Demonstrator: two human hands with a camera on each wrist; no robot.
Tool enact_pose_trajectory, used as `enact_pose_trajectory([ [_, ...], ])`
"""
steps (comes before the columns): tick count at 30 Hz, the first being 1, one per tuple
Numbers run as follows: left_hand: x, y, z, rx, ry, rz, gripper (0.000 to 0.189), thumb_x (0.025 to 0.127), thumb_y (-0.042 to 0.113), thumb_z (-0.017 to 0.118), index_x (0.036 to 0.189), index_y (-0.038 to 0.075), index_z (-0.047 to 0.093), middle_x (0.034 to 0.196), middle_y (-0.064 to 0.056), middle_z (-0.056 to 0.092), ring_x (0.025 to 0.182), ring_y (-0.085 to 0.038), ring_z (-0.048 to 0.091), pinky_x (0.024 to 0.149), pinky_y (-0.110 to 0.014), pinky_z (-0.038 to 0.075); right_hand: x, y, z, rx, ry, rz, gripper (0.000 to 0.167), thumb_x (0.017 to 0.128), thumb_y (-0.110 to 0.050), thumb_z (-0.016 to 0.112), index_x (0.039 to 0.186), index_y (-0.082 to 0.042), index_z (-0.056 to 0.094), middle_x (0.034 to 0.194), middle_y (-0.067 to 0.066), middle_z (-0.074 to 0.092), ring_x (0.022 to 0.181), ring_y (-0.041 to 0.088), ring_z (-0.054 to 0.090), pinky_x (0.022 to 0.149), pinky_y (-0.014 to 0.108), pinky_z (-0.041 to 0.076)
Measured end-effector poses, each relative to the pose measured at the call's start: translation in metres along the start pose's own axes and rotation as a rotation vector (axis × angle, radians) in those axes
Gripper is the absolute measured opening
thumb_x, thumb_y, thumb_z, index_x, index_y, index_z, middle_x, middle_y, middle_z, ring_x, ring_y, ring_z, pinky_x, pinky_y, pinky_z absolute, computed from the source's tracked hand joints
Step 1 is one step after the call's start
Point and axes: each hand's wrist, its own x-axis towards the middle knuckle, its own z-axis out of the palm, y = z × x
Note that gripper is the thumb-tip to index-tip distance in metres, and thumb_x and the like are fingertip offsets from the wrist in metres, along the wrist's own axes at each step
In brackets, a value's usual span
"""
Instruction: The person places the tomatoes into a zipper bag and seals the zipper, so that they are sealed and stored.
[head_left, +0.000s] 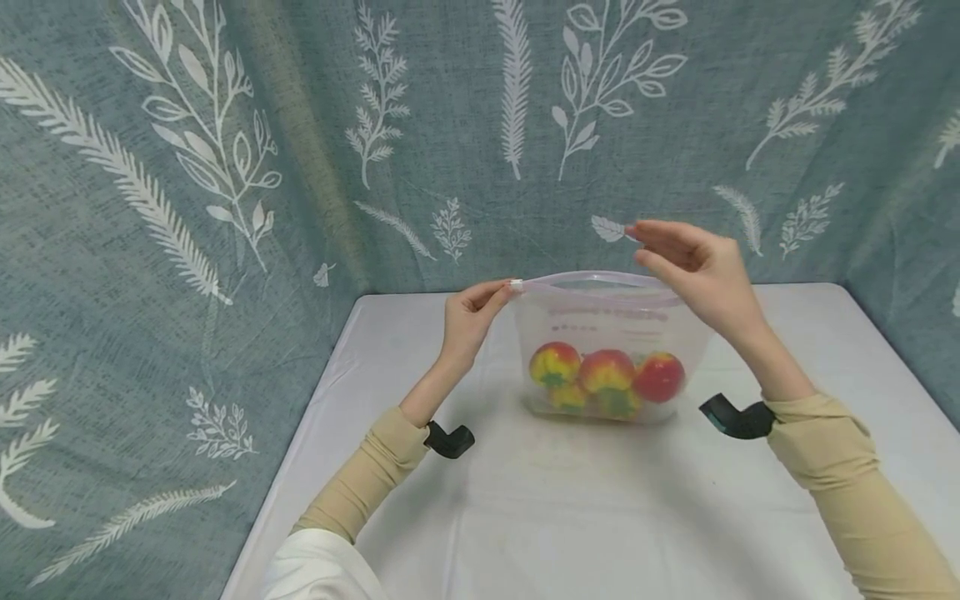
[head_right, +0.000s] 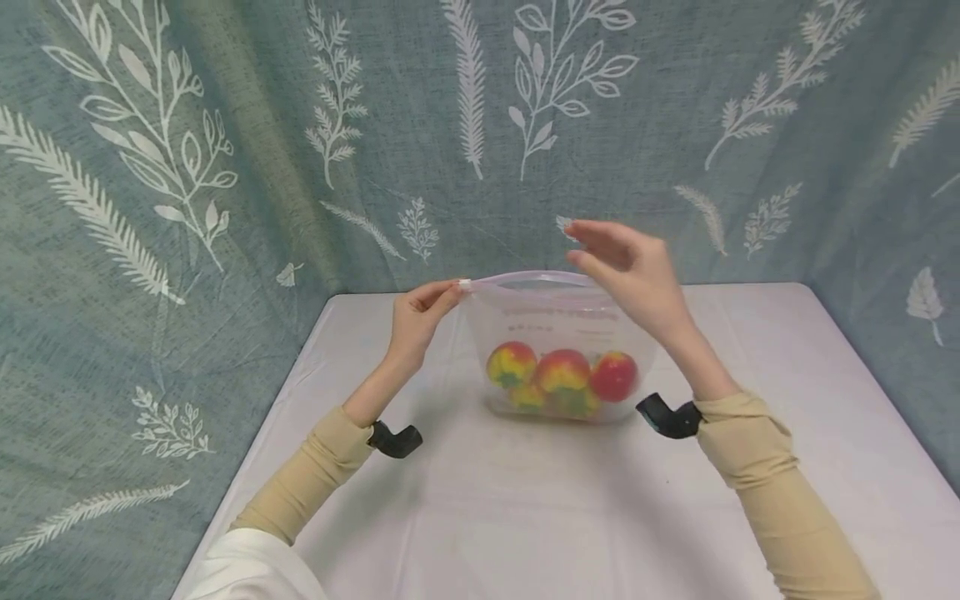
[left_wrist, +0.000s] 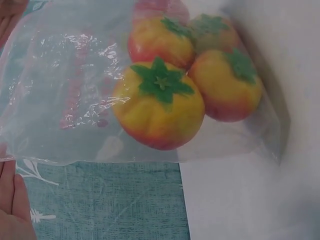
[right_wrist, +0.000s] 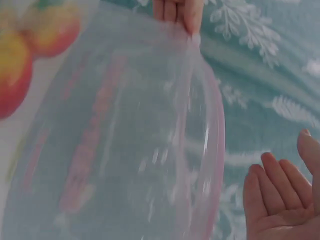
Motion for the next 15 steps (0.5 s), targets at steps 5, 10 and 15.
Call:
enact_pose_trajectory([
  [5, 0.0, -0.001, 0.002, 0.003, 0.036, 0.008, 0.021, 0.088, 0.001, 0.063, 0.103, -0.012, 0.067, 0.092, 0.006, 0.075, 0.081, 0.002, 0.067, 0.082, -0.021, 0.056, 0.02, -0.006, 0.035, -0.024, -0.136, 0.01, 0.037, 0.091, -0.015, 0.064, 0.125, -0.005, 0.061, 0.127, 0.013, 0.063, 0.113, 0.01, 0.062, 0.094, 0.019, 0.051],
  [10, 0.0, -0.002, 0.003, 0.029, 0.039, 0.003, 0.021, 0.089, 0.004, 0.063, 0.102, -0.011, 0.067, 0.089, 0.003, 0.075, 0.08, 0.001, 0.067, 0.081, -0.021, 0.055, 0.035, -0.005, 0.064, -0.045, -0.242, 0.038, 0.039, 0.089, -0.017, 0.066, 0.126, -0.005, 0.06, 0.128, 0.013, 0.062, 0.118, 0.023, 0.06, 0.101, 0.031, 0.049],
  [15, -0.001, -0.002, 0.005, 0.03, 0.032, 0.006, 0.021, 0.089, 0.004, 0.063, 0.102, -0.011, 0.067, 0.082, 0.016, 0.072, 0.08, 0.002, 0.067, 0.081, -0.02, 0.055, 0.046, -0.004, 0.082, -0.107, -0.344, 0.018, 0.038, 0.088, -0.017, 0.067, 0.123, -0.004, 0.062, 0.124, 0.014, 0.064, 0.117, 0.025, 0.06, 0.101, 0.035, 0.049],
])
